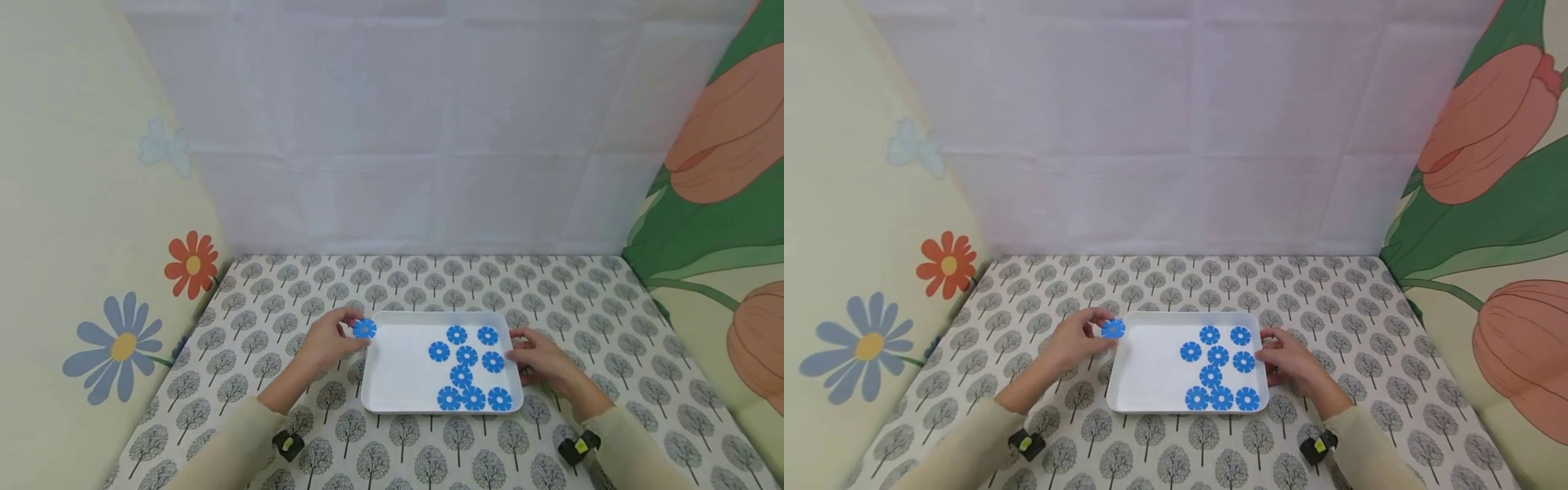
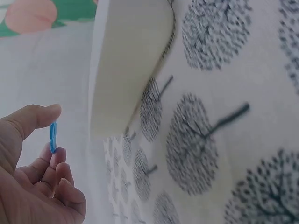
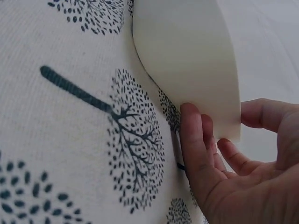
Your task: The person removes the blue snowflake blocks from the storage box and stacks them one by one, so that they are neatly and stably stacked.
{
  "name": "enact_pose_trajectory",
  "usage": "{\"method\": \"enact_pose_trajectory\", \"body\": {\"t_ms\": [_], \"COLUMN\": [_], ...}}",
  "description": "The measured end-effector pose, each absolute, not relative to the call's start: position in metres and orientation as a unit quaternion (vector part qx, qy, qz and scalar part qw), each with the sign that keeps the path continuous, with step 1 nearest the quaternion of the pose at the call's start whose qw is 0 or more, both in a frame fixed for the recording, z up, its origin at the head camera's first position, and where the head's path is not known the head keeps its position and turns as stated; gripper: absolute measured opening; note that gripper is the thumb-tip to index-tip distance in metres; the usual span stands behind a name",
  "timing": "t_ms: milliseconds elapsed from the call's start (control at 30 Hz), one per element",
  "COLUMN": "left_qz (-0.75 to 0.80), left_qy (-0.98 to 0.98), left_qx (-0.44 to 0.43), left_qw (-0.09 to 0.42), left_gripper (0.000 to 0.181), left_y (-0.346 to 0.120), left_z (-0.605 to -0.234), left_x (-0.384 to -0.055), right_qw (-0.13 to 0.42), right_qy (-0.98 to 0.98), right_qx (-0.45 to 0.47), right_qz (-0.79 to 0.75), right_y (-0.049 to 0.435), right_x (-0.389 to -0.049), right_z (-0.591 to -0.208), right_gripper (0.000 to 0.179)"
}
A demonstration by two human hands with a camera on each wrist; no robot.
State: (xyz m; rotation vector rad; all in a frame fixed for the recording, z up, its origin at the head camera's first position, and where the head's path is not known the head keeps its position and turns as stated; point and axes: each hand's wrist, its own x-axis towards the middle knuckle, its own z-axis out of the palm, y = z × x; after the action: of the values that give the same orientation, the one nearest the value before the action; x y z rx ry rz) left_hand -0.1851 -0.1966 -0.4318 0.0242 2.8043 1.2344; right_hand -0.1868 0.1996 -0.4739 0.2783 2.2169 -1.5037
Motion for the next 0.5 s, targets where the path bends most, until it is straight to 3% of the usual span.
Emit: {"method": "enact_pose_trajectory", "body": {"t_ms": [500], "left_qz": [0.403], "left_qy": [0.911], "left_qx": [-0.062], "left_qw": [0.055], "left_gripper": [0.053], "left_y": [-0.243], "left_z": [-0.455], "left_x": [-0.196], "right_qw": [0.239], "right_qy": [0.790], "right_qx": [0.106], "right_qz": [-0.555], "right_y": [0.201], "right_x": [-0.188], "right_z": [-0.472], "right_gripper": [0.059]}}
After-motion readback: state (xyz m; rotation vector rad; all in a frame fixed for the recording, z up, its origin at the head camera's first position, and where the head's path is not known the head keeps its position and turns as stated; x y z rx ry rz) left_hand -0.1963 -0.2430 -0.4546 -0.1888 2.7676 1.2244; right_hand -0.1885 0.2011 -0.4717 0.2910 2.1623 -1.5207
